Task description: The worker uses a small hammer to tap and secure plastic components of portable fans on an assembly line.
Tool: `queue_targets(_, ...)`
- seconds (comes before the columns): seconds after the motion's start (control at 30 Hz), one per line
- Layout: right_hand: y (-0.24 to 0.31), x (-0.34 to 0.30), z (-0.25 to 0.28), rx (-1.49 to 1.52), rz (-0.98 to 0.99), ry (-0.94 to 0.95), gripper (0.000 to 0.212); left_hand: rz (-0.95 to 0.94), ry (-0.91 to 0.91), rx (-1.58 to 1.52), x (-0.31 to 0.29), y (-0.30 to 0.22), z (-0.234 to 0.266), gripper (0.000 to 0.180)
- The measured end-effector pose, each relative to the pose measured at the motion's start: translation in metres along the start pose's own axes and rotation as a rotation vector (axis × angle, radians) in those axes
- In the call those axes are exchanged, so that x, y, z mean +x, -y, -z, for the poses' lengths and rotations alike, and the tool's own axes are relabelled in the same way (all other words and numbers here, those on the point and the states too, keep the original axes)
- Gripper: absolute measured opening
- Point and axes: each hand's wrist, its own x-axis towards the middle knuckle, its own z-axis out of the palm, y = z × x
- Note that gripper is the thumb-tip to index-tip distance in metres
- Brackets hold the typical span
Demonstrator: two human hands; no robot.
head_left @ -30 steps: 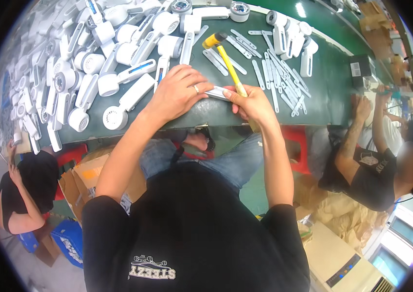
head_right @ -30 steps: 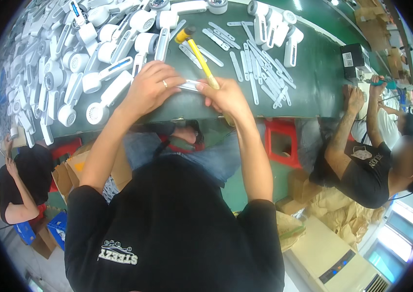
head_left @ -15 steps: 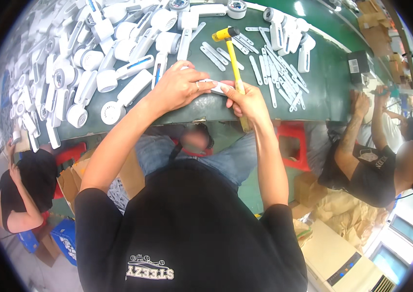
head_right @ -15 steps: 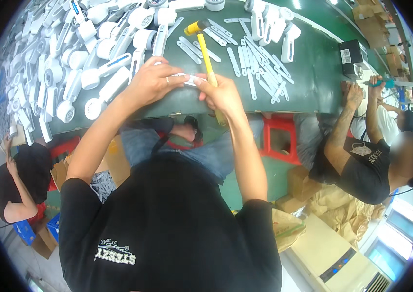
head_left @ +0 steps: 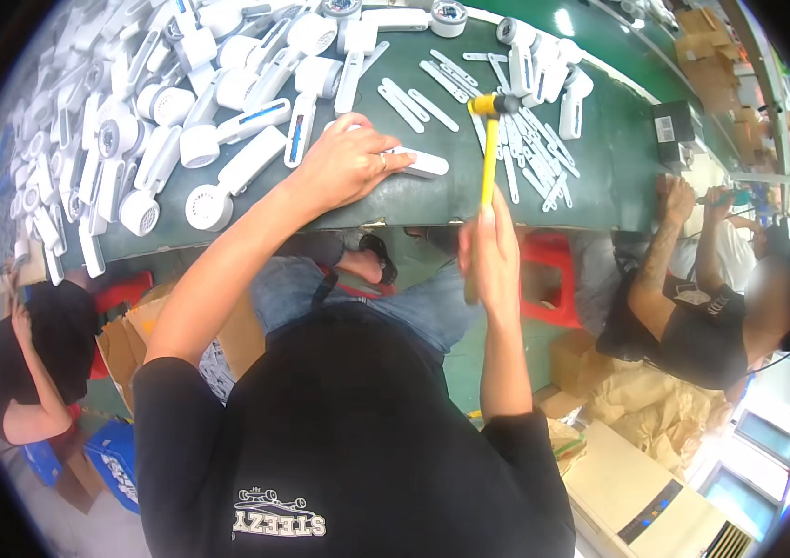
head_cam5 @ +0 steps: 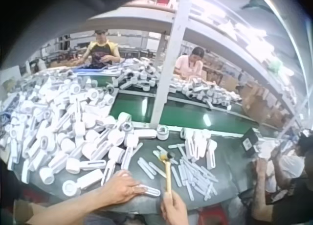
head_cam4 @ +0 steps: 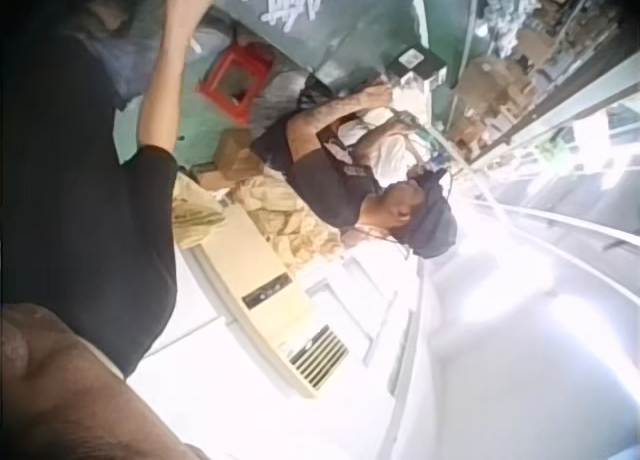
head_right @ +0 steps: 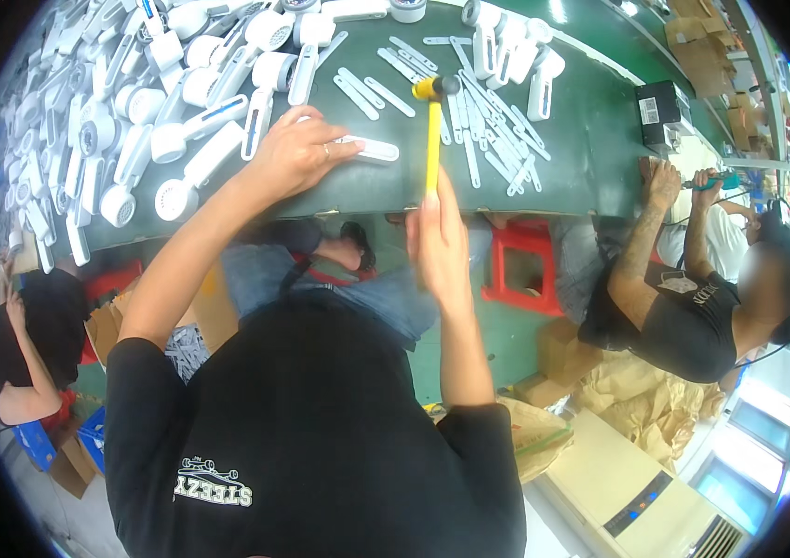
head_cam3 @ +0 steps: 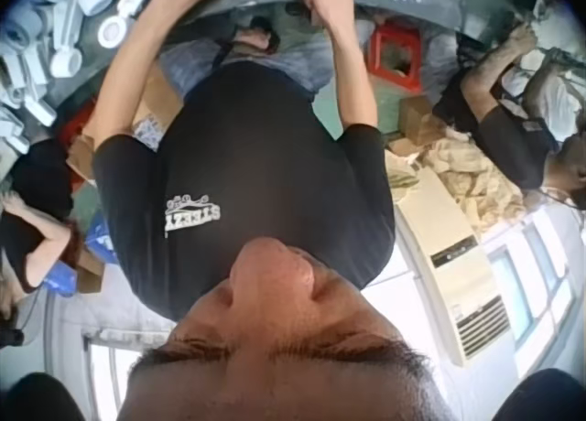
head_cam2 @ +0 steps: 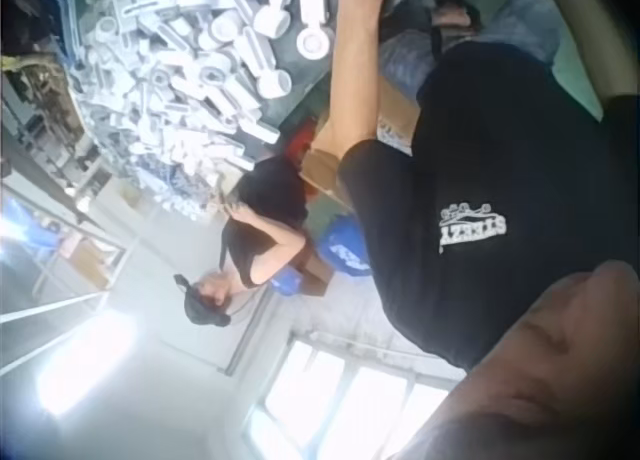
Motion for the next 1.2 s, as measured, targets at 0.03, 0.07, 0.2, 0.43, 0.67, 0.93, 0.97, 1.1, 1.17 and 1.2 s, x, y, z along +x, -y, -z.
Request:
queue_targets(0.03, 0.013, -0.017, 0.004, -0.117, -0.026, 0.002, 0.055, 0.005, -0.009, 0.026, 0.003, -0.002, -0.002, 0.030)
queue_targets(0.07, 0.013, -0.028, 0.008, -0.204, -0.063, 0.013, 0.055, 0.011, -0.016, 0.055, 0.005, -0.005, -0.004, 0.030)
queue_targets(0.2, 0.018, -0.061, 0.013, -0.336, -0.075, 0.017, 0.053, 0.011, -0.034, 0.032, 0.010, -0.005, -0.003, 0.024)
queue_targets(0.43, 0.018, -0.064, 0.008, -0.394, -0.087, 0.020, 0.052, 0.023, -0.020, 0.044, 0.008, -0.005, -0.004, 0.023)
queue_targets(0.67, 0.013, -0.069, 0.009, -0.377, -0.097, 0.013, 0.053, 0.031, -0.012, 0.036, 0.008, -0.007, -0.003, 0.024)
queue_targets(0.93, -0.005, -0.057, 0.006, -0.460, -0.037, 0.016, 0.051, 0.042, -0.025, -0.001, 0.010, -0.004, -0.007, 0.021)
queue_targets(0.97, -0.009, -0.048, 0.005, -0.552, -0.100, 0.051, 0.051, 0.046, 0.018, 0.014, 0.009, -0.004, -0.005, 0.024)
queue_targets(1.1, -0.001, -0.062, 0.022, -0.238, -0.130, 0.085, 0.052, 0.127, 0.229, -0.021, 0.029, -0.017, 0.005, 0.027)
queue_targets(1.17, -0.001, -0.067, 0.023, -0.124, -0.053, -0.011, 0.051, -0.119, 0.298, -0.041, 0.045, -0.023, -0.001, 0.029)
queue_targets(1.2, -0.002, -0.064, 0.021, -0.083, 0.003, -0.073, 0.050, -0.213, 0.321, -0.029, 0.051, -0.028, -0.003, 0.031)
